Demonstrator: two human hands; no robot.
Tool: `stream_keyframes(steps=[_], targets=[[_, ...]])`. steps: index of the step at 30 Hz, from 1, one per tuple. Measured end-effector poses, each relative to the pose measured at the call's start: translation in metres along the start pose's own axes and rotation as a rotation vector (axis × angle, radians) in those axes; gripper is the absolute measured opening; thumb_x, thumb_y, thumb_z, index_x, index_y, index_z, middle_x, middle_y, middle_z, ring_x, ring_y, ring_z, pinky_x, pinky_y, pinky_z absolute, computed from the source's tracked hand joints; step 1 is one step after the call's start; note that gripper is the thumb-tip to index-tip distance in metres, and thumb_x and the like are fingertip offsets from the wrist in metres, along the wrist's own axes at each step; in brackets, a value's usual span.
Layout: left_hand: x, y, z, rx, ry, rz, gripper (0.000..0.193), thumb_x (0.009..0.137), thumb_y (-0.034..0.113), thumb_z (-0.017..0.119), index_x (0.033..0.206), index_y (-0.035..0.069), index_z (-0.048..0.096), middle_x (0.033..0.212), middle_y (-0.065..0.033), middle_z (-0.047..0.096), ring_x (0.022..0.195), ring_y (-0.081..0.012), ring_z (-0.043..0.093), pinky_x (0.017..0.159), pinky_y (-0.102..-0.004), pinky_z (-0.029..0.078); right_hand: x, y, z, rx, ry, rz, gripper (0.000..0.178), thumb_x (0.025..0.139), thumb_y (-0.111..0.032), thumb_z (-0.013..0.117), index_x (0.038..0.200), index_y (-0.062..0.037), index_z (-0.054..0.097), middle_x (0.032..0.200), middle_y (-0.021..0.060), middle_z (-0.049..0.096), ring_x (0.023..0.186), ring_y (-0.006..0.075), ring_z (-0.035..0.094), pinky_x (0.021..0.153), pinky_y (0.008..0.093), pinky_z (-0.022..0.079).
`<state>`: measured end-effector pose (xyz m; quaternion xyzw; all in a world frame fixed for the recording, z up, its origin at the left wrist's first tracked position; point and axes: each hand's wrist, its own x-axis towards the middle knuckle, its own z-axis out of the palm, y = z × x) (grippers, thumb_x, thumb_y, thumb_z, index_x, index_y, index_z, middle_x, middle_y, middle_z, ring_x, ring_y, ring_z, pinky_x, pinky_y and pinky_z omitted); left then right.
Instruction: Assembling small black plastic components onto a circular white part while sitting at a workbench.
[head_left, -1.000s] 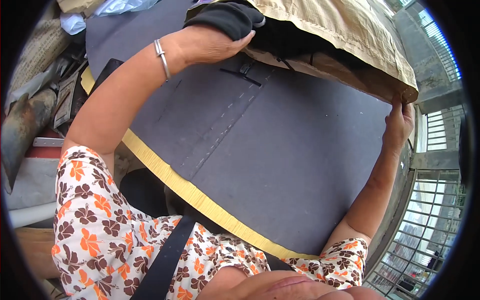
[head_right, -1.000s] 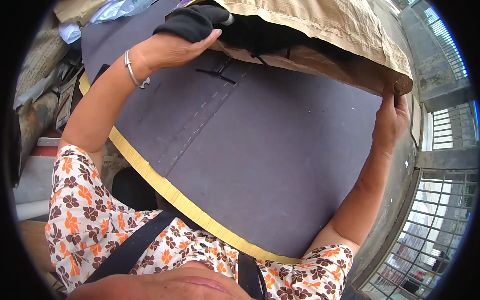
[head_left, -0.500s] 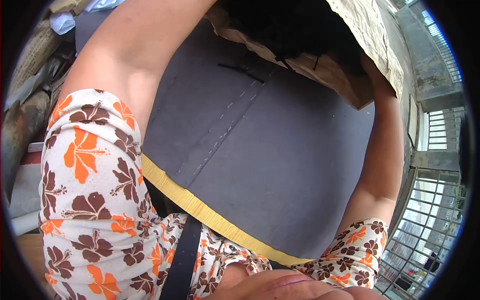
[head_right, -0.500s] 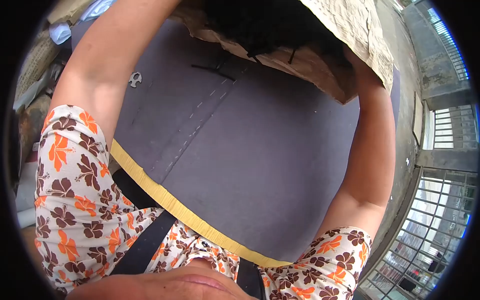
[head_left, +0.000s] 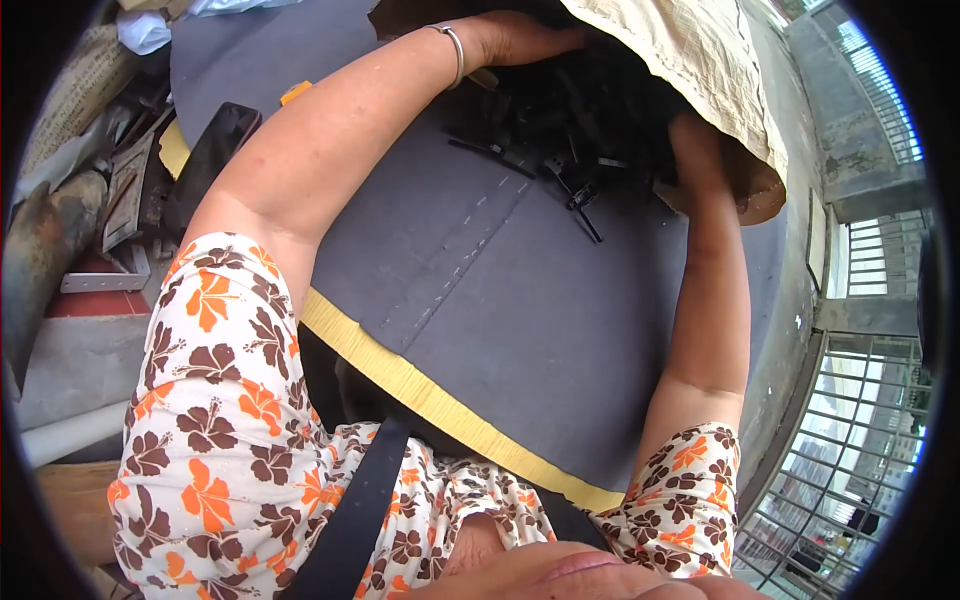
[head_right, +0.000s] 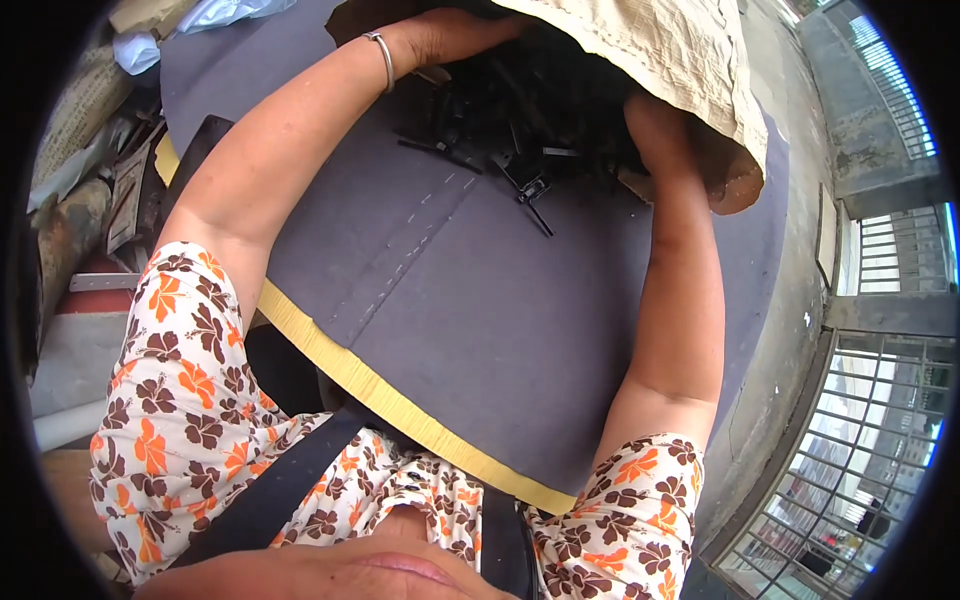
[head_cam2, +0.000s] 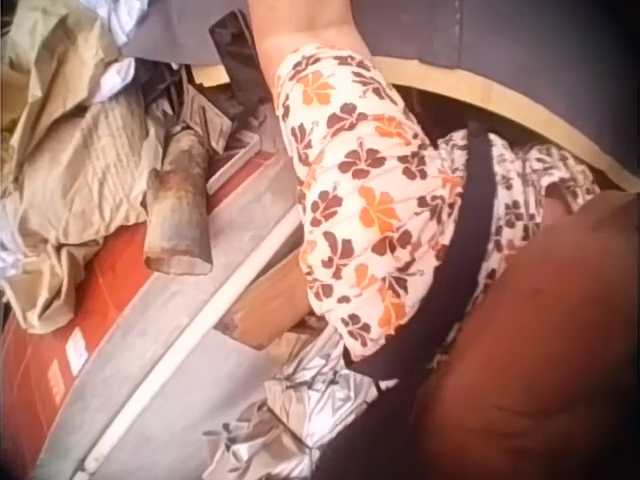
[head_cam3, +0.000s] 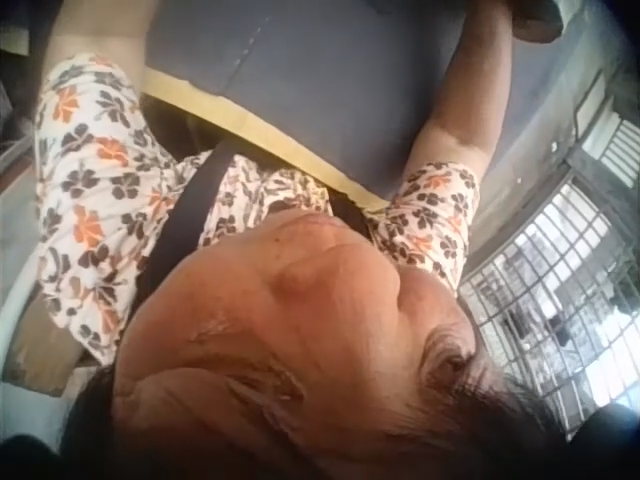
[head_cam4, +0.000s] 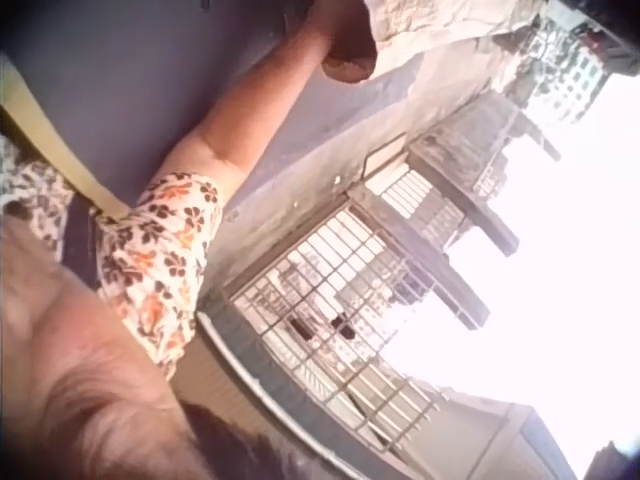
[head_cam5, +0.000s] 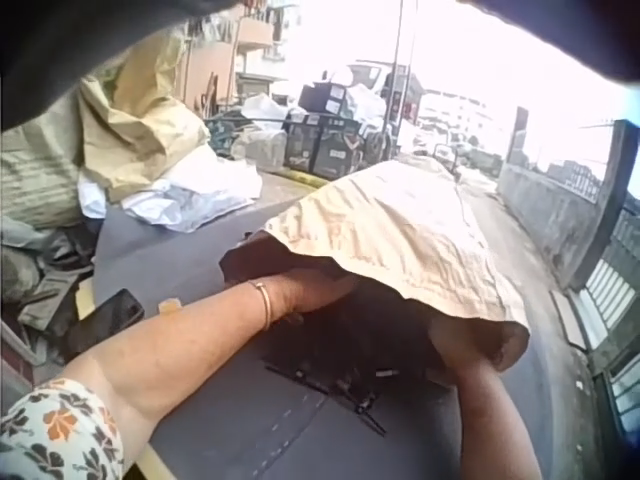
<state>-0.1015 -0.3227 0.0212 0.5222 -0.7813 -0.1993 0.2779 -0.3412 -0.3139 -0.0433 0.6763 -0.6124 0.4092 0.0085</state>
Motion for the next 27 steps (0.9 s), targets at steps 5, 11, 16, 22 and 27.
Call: stream_keyframes(steps=[5, 11, 16, 22, 27], targets=[[0.028, -0.064, 0.024, -0.249, -0.362, 0.439, 0.057, 0.084, 0.051, 0.047, 0.11, 0.002, 0.059, 0.114, -0.02, 0.056, 0.106, -0.0309, 0.052, 0.094, -0.032, 0.038, -0.032, -0.04, -0.031, 0.096, -0.386, 0.044, 0.033, 0.092, -0.023, 0.041, 0.111, 0.0016, 0.051, 0.1, 0.018, 0.058, 0.095, 0.0308, 0.051, 0.089, 0.0308, 0.037], [-0.037, -0.043, -0.002, 0.204, -0.315, 0.571, 0.037, 0.082, 0.038, 0.051, 0.089, 0.002, 0.06, 0.092, -0.0157, 0.061, 0.084, -0.0288, 0.058, 0.077, -0.0353, 0.045, -0.092, -0.073, -0.056, 0.265, -0.279, 0.249, 0.028, 0.095, -0.022, 0.042, 0.105, 0.0006, 0.056, 0.094, 0.0063, 0.055, 0.088, 0.0132, 0.047, 0.083, 0.0244, 0.038], [-0.07, -0.034, -0.005, 0.183, -0.184, 0.707, 0.02, 0.081, 0.022, 0.049, 0.079, 0.005, 0.06, 0.078, -0.0164, 0.059, 0.071, -0.03, 0.058, 0.064, -0.0349, 0.046, -0.129, -0.102, -0.106, 0.035, -0.393, 0.147, 0.03, 0.095, -0.022, 0.04, 0.116, -0.0052, 0.054, 0.114, 0.0156, 0.053, 0.106, 0.0297, 0.051, 0.092, 0.0311, 0.038], [-0.096, -0.004, 0.001, 0.288, -0.188, 0.669, 0.017, 0.075, 0.015, 0.052, 0.08, 0.002, 0.061, 0.082, -0.0192, 0.061, 0.075, -0.0323, 0.06, 0.066, -0.0365, 0.048, -0.179, -0.122, -0.119, -0.029, -0.28, 0.139, 0.03, 0.095, -0.022, 0.04, 0.116, -0.0061, 0.055, 0.119, 0.0164, 0.052, 0.114, 0.0298, 0.048, 0.095, 0.0325, 0.037], [-0.111, 0.026, -0.014, 0.477, -0.11, 0.717, 0.015, 0.071, 0.008, 0.055, 0.081, 0.002, 0.064, 0.086, -0.0185, 0.062, 0.078, -0.0311, 0.061, 0.068, -0.0362, 0.05, -0.212, -0.129, -0.129, -0.069, -0.128, 0.171, 0.03, 0.095, -0.021, 0.041, 0.117, -0.0067, 0.055, 0.123, 0.0172, 0.05, 0.117, 0.0293, 0.046, 0.097, 0.0321, 0.036]])
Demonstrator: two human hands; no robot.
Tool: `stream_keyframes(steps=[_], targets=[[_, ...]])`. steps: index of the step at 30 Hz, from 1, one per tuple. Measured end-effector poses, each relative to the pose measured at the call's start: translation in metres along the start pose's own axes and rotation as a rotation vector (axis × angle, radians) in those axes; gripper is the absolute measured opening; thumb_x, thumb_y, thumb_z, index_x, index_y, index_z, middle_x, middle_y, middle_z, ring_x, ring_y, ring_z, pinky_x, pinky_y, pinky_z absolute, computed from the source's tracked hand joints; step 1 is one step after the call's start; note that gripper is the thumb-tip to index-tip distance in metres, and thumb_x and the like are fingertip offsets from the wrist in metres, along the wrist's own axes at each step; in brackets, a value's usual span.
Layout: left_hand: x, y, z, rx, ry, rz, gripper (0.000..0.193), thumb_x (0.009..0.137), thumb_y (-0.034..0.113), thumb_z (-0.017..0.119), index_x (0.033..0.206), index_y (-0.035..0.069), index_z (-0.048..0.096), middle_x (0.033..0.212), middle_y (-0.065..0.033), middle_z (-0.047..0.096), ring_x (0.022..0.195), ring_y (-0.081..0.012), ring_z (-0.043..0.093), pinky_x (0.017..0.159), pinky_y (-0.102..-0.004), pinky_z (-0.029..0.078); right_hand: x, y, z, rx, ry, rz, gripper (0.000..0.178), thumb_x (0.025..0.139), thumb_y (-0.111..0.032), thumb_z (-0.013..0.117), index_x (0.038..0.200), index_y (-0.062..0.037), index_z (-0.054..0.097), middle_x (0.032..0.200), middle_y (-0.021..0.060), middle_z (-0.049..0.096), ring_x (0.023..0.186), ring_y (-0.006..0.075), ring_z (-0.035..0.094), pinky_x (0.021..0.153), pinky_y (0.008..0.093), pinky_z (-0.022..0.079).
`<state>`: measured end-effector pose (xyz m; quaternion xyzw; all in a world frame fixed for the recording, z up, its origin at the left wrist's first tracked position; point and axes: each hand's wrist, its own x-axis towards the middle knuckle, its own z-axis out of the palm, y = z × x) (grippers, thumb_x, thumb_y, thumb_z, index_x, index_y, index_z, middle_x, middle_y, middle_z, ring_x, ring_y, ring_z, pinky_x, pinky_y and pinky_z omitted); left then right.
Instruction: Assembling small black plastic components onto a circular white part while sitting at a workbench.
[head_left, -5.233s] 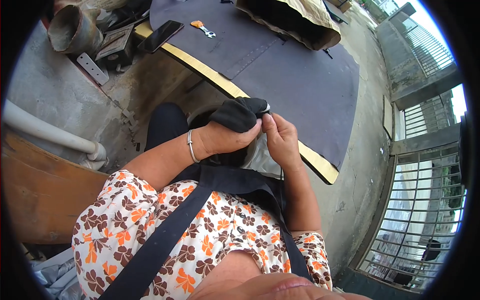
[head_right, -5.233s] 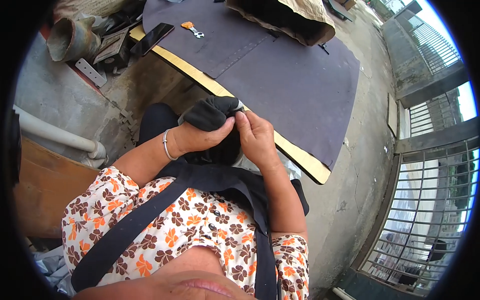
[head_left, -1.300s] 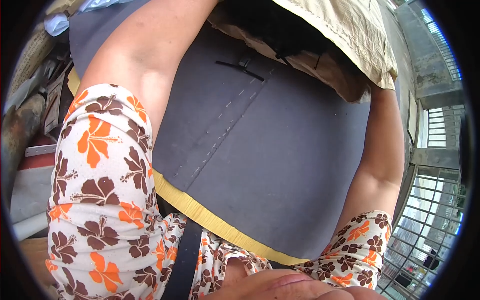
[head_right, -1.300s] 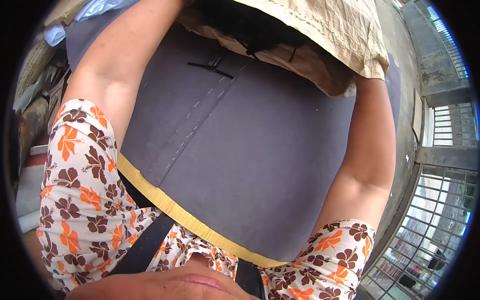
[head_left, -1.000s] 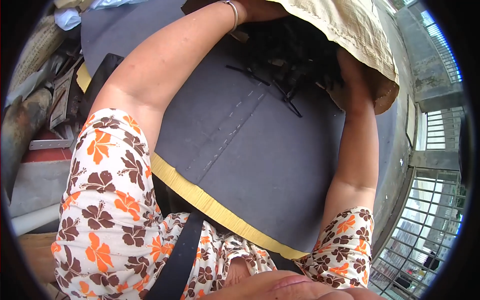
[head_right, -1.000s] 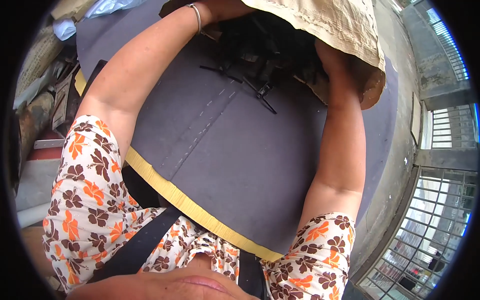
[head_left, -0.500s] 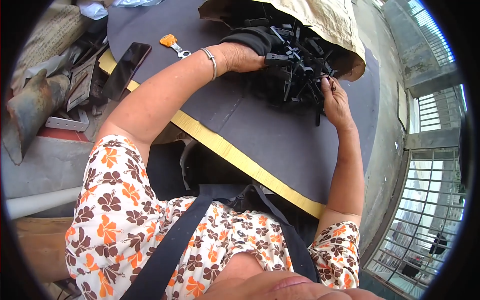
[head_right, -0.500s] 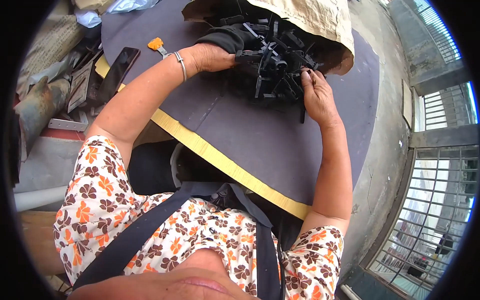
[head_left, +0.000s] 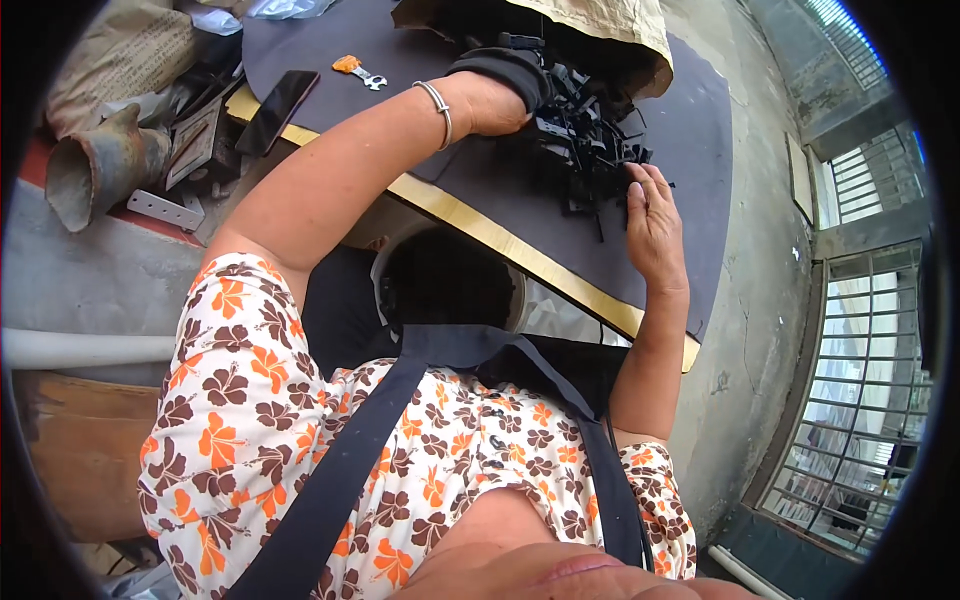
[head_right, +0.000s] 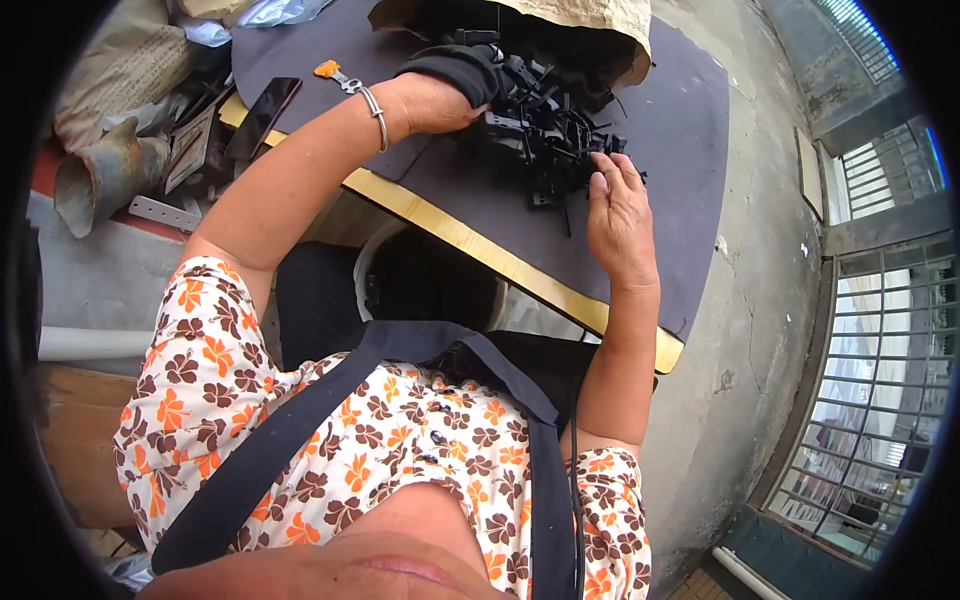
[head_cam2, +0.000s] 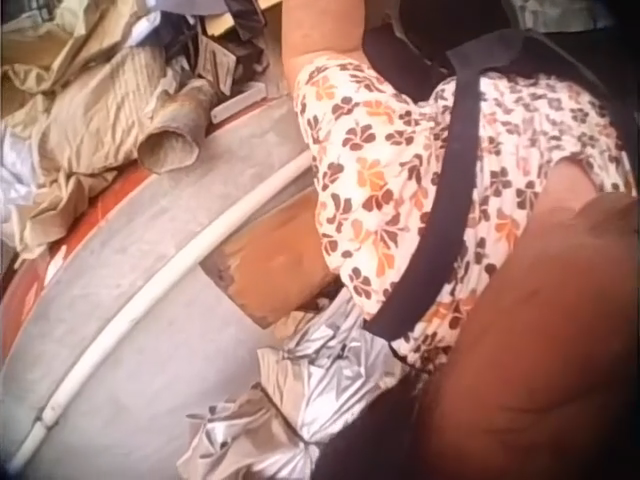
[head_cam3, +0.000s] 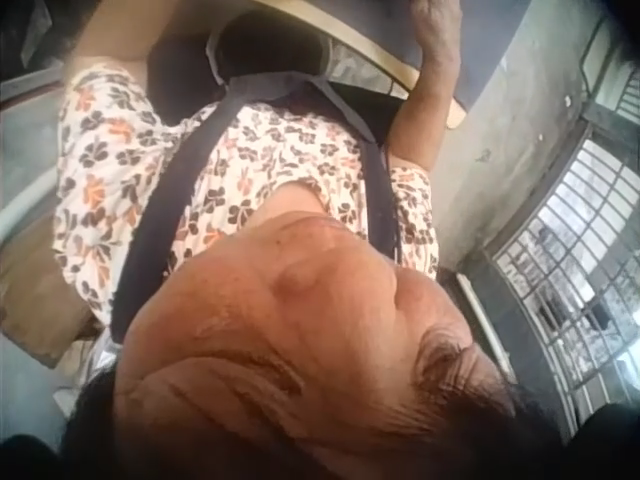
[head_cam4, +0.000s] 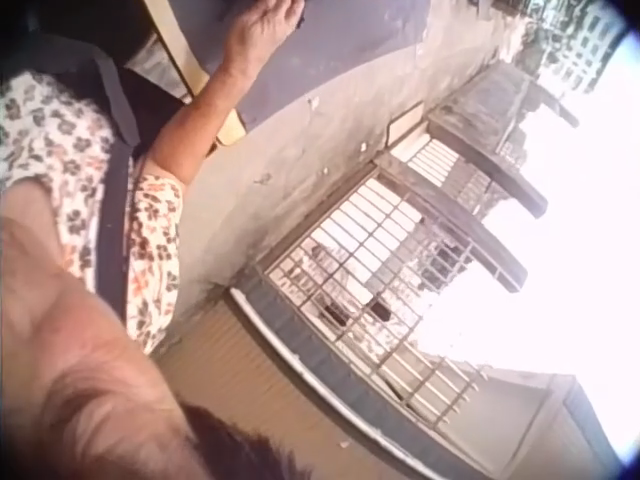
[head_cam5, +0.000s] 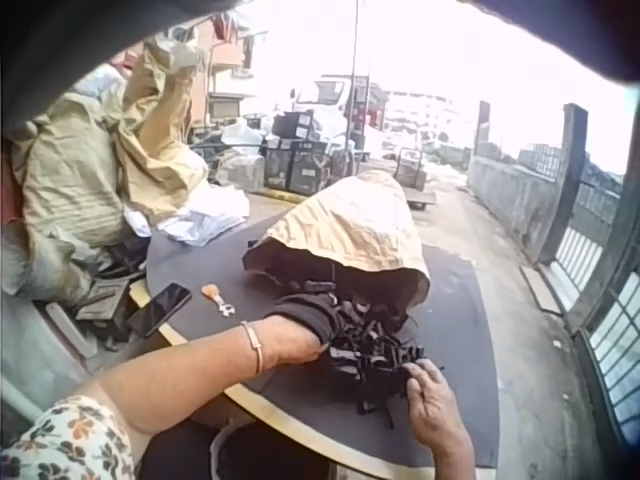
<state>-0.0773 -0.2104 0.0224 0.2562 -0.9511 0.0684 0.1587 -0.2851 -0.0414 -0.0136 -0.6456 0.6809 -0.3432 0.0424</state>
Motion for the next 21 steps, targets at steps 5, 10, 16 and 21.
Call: stream_keyframes(steps=[5, 10, 16, 21], targets=[[0.009, -0.01, -0.021, 0.168, -0.026, -0.001, 0.014, 0.071, 0.008, 0.057, 0.082, 0.004, 0.064, 0.088, -0.0168, 0.063, 0.078, -0.0308, 0.061, 0.068, -0.0386, 0.049, -0.014, 0.003, -0.003, 0.052, 0.057, 0.001, 0.029, 0.095, -0.022, 0.042, 0.118, -0.0081, 0.055, 0.123, 0.0183, 0.05, 0.115, 0.0309, 0.048, 0.095, 0.0332, 0.038], [0.002, -0.005, -0.025, 0.23, 0.192, 0.073, 0.018, 0.082, 0.022, 0.056, 0.096, 0.012, 0.061, 0.088, -0.0111, 0.06, 0.083, -0.0276, 0.058, 0.072, -0.0368, 0.047, -0.014, -0.005, -0.023, -0.295, 0.132, -0.023, 0.028, 0.094, -0.021, 0.044, 0.114, -0.0076, 0.056, 0.119, 0.0197, 0.051, 0.104, 0.0357, 0.053, 0.088, 0.0361, 0.043], [-0.003, -0.001, -0.017, 0.058, 0.449, 0.061, 0.018, 0.084, 0.015, 0.053, 0.099, 0.01, 0.061, 0.086, -0.0098, 0.061, 0.079, -0.0262, 0.059, 0.07, -0.0364, 0.046, -0.018, -0.002, -0.024, 0.258, 0.17, 0.015, 0.025, 0.095, -0.019, 0.044, 0.106, -0.0027, 0.059, 0.075, 0.0023, 0.054, 0.064, 0.0112, 0.051, 0.058, 0.0231, 0.042], [-0.007, -0.009, -0.011, -0.413, 0.355, -0.301, 0.032, 0.087, 0.011, 0.046, 0.118, 0.008, 0.053, 0.087, -0.0114, 0.062, 0.07, -0.0219, 0.06, 0.06, -0.031, 0.047, -0.021, -0.001, -0.025, 0.616, -0.004, 0.144, 0.019, 0.094, -0.02, 0.048, 0.098, -0.0066, 0.061, 0.064, -0.0081, 0.04, 0.053, 0.0011, 0.032, 0.046, 0.0171, 0.028]])
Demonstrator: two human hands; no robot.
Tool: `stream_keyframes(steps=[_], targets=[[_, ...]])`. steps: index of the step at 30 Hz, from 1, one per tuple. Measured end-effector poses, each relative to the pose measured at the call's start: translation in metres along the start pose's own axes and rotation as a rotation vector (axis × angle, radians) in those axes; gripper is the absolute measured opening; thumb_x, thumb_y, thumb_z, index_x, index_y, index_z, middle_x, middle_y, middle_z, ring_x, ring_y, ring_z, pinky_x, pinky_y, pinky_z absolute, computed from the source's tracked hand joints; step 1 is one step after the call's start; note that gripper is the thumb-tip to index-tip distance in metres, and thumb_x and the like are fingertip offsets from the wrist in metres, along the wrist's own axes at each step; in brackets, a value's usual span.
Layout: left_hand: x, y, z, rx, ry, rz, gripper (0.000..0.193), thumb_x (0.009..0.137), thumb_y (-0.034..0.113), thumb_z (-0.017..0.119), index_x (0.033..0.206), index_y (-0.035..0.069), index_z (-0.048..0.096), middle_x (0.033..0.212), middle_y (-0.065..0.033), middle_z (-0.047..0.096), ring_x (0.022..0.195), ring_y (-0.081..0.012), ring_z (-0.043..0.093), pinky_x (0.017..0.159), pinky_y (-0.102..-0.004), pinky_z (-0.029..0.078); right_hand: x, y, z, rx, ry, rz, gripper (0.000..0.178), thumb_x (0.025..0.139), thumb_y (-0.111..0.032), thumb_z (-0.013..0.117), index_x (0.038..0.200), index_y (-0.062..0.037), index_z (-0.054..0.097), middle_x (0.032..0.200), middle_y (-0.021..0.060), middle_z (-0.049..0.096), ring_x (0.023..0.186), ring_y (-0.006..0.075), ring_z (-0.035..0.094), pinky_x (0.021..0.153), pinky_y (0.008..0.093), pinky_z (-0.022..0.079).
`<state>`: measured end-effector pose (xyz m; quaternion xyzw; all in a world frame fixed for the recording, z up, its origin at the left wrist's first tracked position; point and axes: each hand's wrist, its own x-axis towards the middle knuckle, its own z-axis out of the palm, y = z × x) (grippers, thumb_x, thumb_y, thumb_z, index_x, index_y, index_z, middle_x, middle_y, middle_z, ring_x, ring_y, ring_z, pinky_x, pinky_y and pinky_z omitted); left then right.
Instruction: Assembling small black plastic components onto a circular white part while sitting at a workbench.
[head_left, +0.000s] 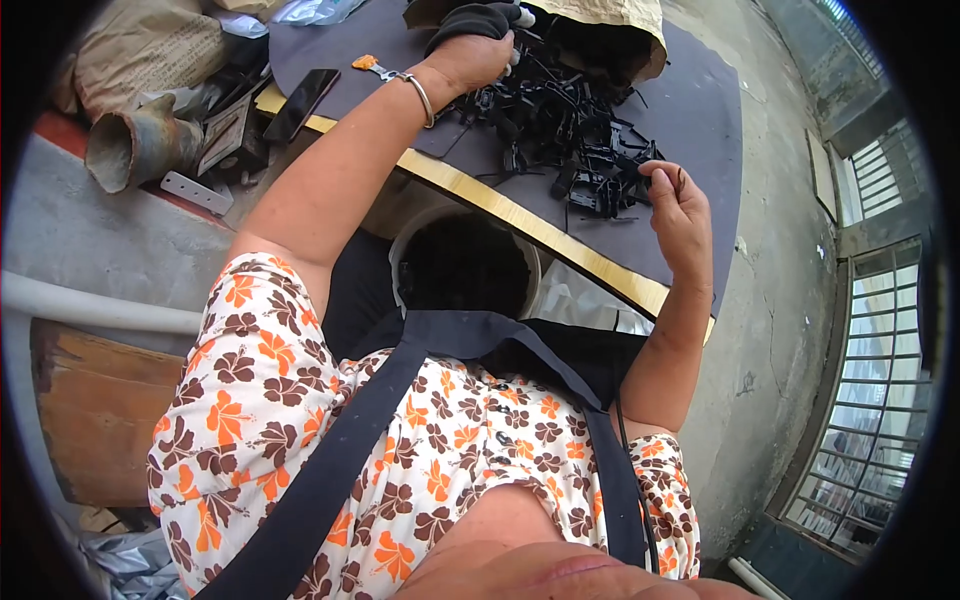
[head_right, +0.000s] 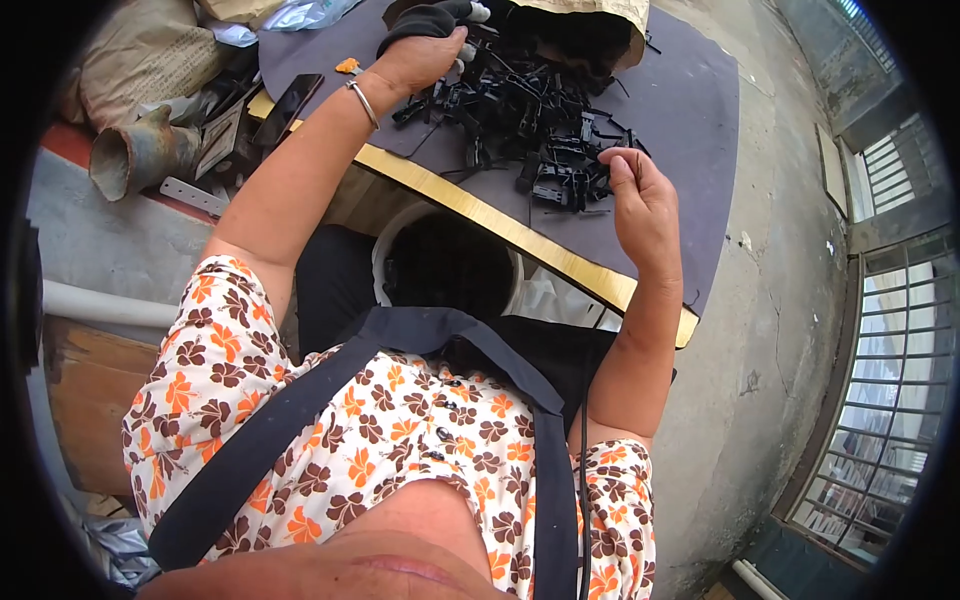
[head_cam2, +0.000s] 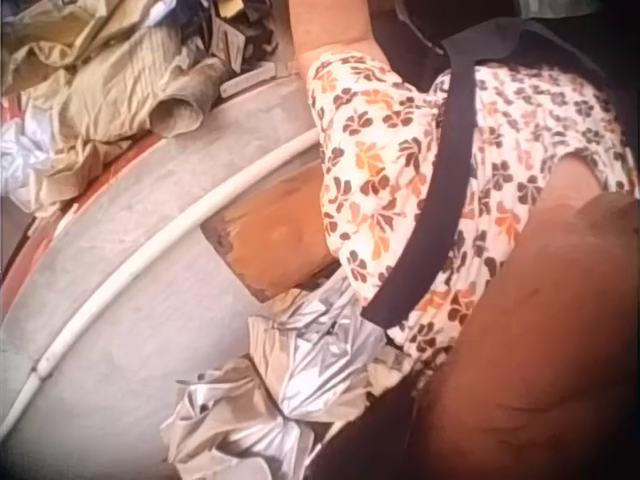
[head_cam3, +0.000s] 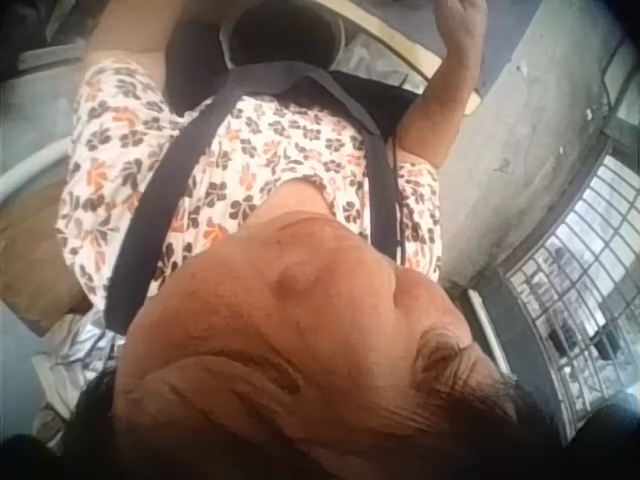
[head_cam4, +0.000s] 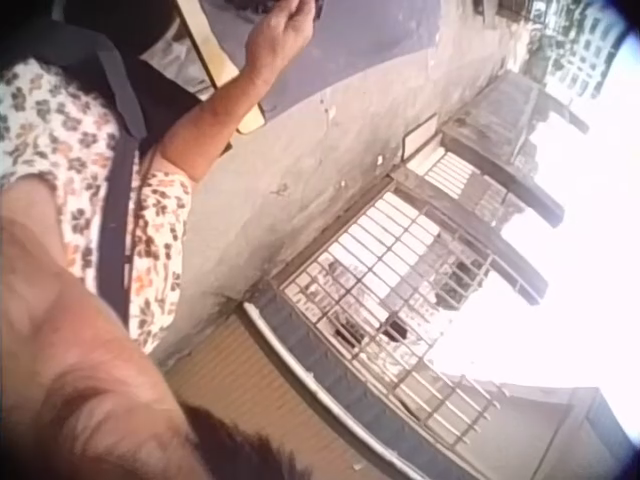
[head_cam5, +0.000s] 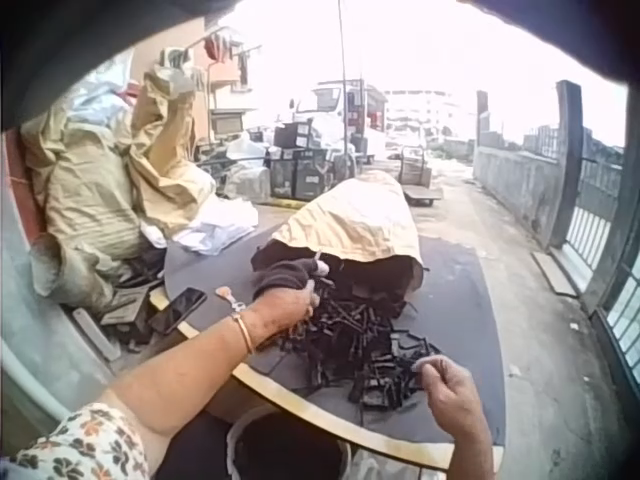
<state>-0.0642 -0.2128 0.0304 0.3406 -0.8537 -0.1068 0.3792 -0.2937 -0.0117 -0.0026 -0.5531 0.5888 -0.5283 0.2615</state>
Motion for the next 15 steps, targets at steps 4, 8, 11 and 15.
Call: stream_keyframes(steps=[4, 8, 11, 15], targets=[[-0.011, 0.0, -0.003, 0.171, -0.334, 0.06, 0.036, 0.085, 0.016, 0.049, 0.12, 0.012, 0.052, 0.103, -0.0156, 0.058, 0.091, -0.0274, 0.057, 0.08, -0.033, 0.044, -0.005, 0.008, -0.001, -0.024, -0.155, 0.114, 0.017, 0.093, -0.02, 0.05, 0.092, -0.0064, 0.061, 0.062, -0.0083, 0.038, 0.052, 0.001, 0.031, 0.045, 0.0181, 0.027], [0.004, -0.033, -0.015, 0.286, -0.208, -0.014, 0.035, 0.081, 0.017, 0.052, 0.115, 0.013, 0.056, 0.1, -0.0136, 0.061, 0.096, -0.031, 0.056, 0.088, -0.0339, 0.041, -0.01, 0.01, -0.001, -0.387, -0.151, -0.006, 0.016, 0.088, -0.018, 0.054, 0.096, -0.0053, 0.06, 0.062, 0.0014, 0.05, 0.053, 0.0113, 0.045, 0.05, 0.0265, 0.039], [0.031, -0.021, -0.043, 0.423, 0.161, 0.261, 0.039, 0.087, 0.037, 0.046, 0.099, 0.005, 0.065, 0.087, -0.0074, 0.067, 0.078, -0.0269, 0.062, 0.066, -0.0362, 0.049, -0.024, 0.007, -0.003, -0.776, -0.166, -0.092, 0.02, 0.082, -0.018, 0.058, 0.098, -0.0067, 0.061, 0.071, 0.0114, 0.059, 0.065, 0.0256, 0.058, 0.061, 0.0353, 0.045], [0.024, -0.011, -0.032, -0.446, 0.051, -0.437, 0.027, 0.083, 0.028, 0.054, 0.101, 0.011, 0.064, 0.089, -0.014, 0.067, 0.076, -0.0269, 0.064, 0.072, -0.039, 0.048, -0.027, 0.017, -0.001, -0.902, -0.15, -0.076, 0.018, 0.077, -0.017, 0.061, 0.094, -0.0089, 0.063, 0.079, 0.0149, 0.062, 0.077, 0.0325, 0.059, 0.067, 0.0399, 0.047]])
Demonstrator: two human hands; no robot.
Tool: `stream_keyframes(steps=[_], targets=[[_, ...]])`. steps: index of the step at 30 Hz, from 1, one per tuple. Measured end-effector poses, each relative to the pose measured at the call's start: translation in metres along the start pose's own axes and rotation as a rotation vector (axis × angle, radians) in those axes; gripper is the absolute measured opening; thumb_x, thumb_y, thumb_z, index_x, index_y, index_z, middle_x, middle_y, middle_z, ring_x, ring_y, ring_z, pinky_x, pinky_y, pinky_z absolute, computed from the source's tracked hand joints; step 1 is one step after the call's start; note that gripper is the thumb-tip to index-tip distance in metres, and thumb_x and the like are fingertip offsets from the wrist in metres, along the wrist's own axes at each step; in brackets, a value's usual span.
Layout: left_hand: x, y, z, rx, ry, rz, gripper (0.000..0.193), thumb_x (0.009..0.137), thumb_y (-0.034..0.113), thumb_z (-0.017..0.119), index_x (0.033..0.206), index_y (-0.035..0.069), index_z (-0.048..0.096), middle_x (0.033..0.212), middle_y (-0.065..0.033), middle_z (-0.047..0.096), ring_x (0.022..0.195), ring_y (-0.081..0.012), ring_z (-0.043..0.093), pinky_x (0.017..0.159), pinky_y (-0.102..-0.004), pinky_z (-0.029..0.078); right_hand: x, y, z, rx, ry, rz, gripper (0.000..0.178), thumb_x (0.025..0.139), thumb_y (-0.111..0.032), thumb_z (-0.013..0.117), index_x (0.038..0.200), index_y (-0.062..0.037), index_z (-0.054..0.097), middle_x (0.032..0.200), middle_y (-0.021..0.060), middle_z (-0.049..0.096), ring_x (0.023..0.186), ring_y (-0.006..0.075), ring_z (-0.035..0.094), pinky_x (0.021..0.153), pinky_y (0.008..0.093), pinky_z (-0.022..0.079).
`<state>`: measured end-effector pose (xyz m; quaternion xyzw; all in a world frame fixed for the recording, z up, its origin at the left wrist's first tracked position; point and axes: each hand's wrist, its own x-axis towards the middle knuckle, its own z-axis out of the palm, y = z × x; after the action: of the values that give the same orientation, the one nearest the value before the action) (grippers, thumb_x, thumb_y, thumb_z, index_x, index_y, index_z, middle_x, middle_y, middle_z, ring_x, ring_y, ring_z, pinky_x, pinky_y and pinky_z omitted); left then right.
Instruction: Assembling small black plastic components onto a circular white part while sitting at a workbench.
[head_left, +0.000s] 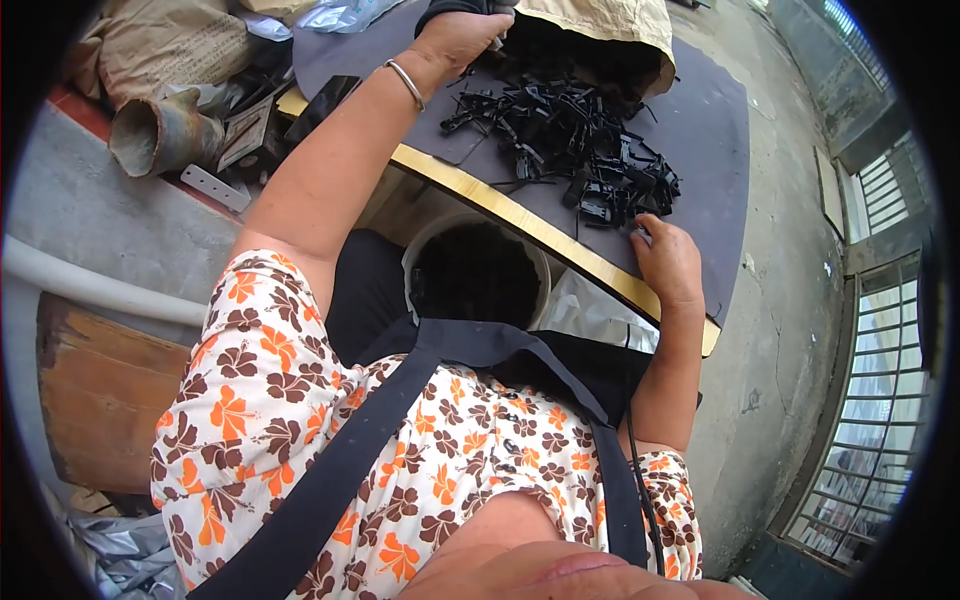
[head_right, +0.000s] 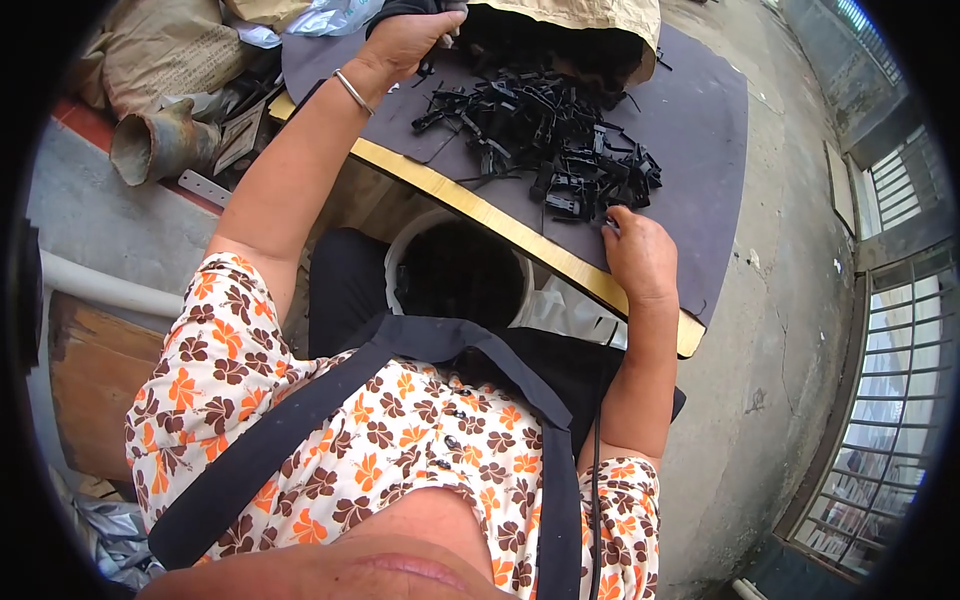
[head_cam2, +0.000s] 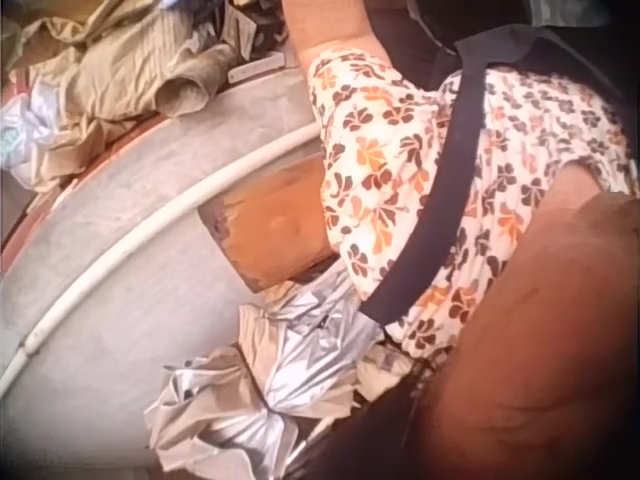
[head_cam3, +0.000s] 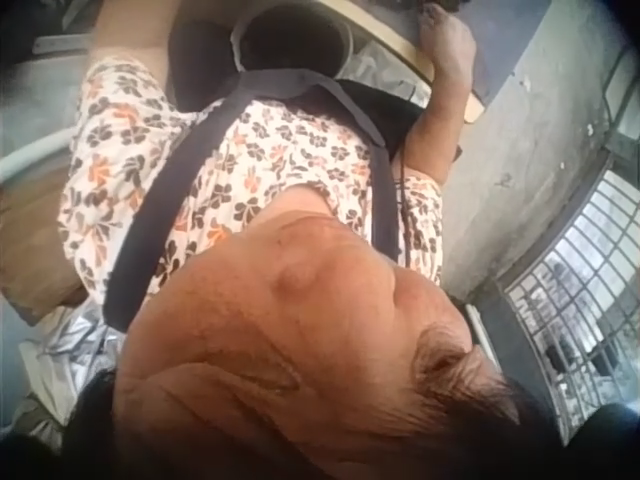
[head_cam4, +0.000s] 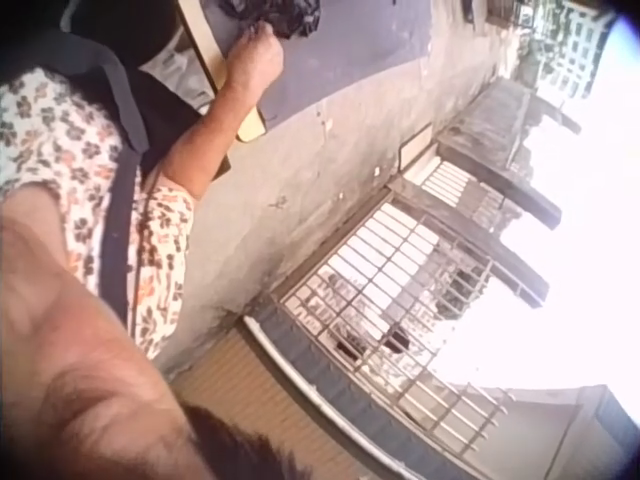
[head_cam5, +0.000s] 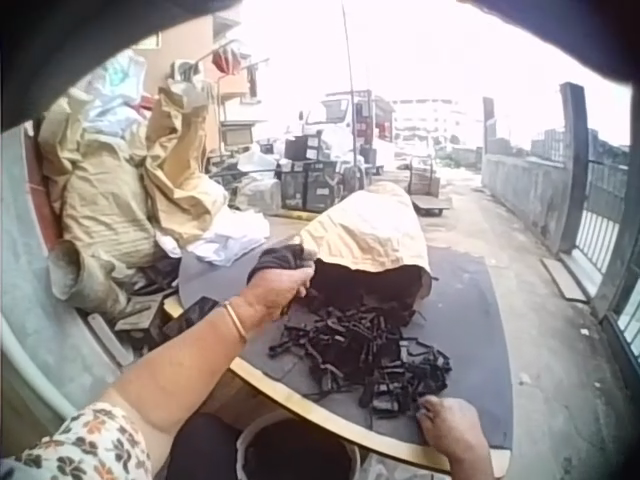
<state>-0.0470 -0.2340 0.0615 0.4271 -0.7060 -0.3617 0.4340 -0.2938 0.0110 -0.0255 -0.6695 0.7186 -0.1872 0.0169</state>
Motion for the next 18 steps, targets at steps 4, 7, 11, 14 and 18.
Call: stream_keyframes(steps=[4, 7, 11, 14, 18], targets=[[-0.018, -0.029, 0.003, -0.788, -0.108, -0.092, 0.016, 0.082, 0.007, 0.06, 0.097, 0.004, 0.06, 0.091, -0.0066, 0.063, 0.078, -0.0183, 0.062, 0.073, -0.0273, 0.05, 0.003, 0.001, -0.001, 0.019, 0.0, -0.062, 0.017, 0.077, -0.017, 0.062, 0.091, -0.0071, 0.064, 0.079, 0.0153, 0.063, 0.075, 0.0324, 0.06, 0.066, 0.0391, 0.047], [-0.036, -0.035, 0.007, 0.453, -0.136, 0.192, 0.03, 0.083, 0.008, 0.057, 0.112, 0.003, 0.059, 0.098, -0.0033, 0.063, 0.082, -0.0126, 0.058, 0.072, -0.0248, 0.048, 0.001, -0.002, -0.007, 0.133, -0.021, -0.03, 0.015, 0.078, -0.016, 0.062, 0.087, -0.0051, 0.064, 0.077, 0.0154, 0.062, 0.071, 0.032, 0.059, 0.064, 0.0378, 0.047], [-0.041, -0.038, 0.003, -0.075, -0.075, 0.041, 0.028, 0.082, 0.011, 0.059, 0.11, 0.004, 0.06, 0.097, -0.0027, 0.063, 0.079, -0.0094, 0.056, 0.069, -0.0228, 0.046, 0.005, -0.001, -0.005, 0.276, 0.035, -0.084, 0.015, 0.078, -0.016, 0.062, 0.086, -0.0033, 0.062, 0.074, 0.0152, 0.061, 0.067, 0.0303, 0.059, 0.062, 0.0363, 0.046], [-0.049, -0.048, -0.008, 0.117, -0.053, 0.107, 0.024, 0.083, 0.015, 0.059, 0.105, 0.006, 0.062, 0.095, -0.0017, 0.063, 0.075, -0.0081, 0.055, 0.066, -0.0233, 0.046, 0.009, -0.005, -0.007, 0.2, 0.085, -0.102, 0.015, 0.079, -0.016, 0.062, 0.087, -0.0031, 0.062, 0.072, 0.0147, 0.06, 0.065, 0.0287, 0.058, 0.061, 0.0352, 0.046], [-0.084, -0.055, -0.014, 0.597, -0.147, 0.423, 0.033, 0.077, 0.014, 0.053, 0.108, 0.004, 0.058, 0.092, -0.0146, 0.064, 0.085, -0.0284, 0.061, 0.079, -0.0342, 0.046, 0.005, -0.007, -0.01, 0.067, 0.099, -0.051, 0.016, 0.084, -0.018, 0.058, 0.091, -0.0034, 0.06, 0.071, 0.0134, 0.059, 0.063, 0.0251, 0.056, 0.058, 0.0326, 0.044]])
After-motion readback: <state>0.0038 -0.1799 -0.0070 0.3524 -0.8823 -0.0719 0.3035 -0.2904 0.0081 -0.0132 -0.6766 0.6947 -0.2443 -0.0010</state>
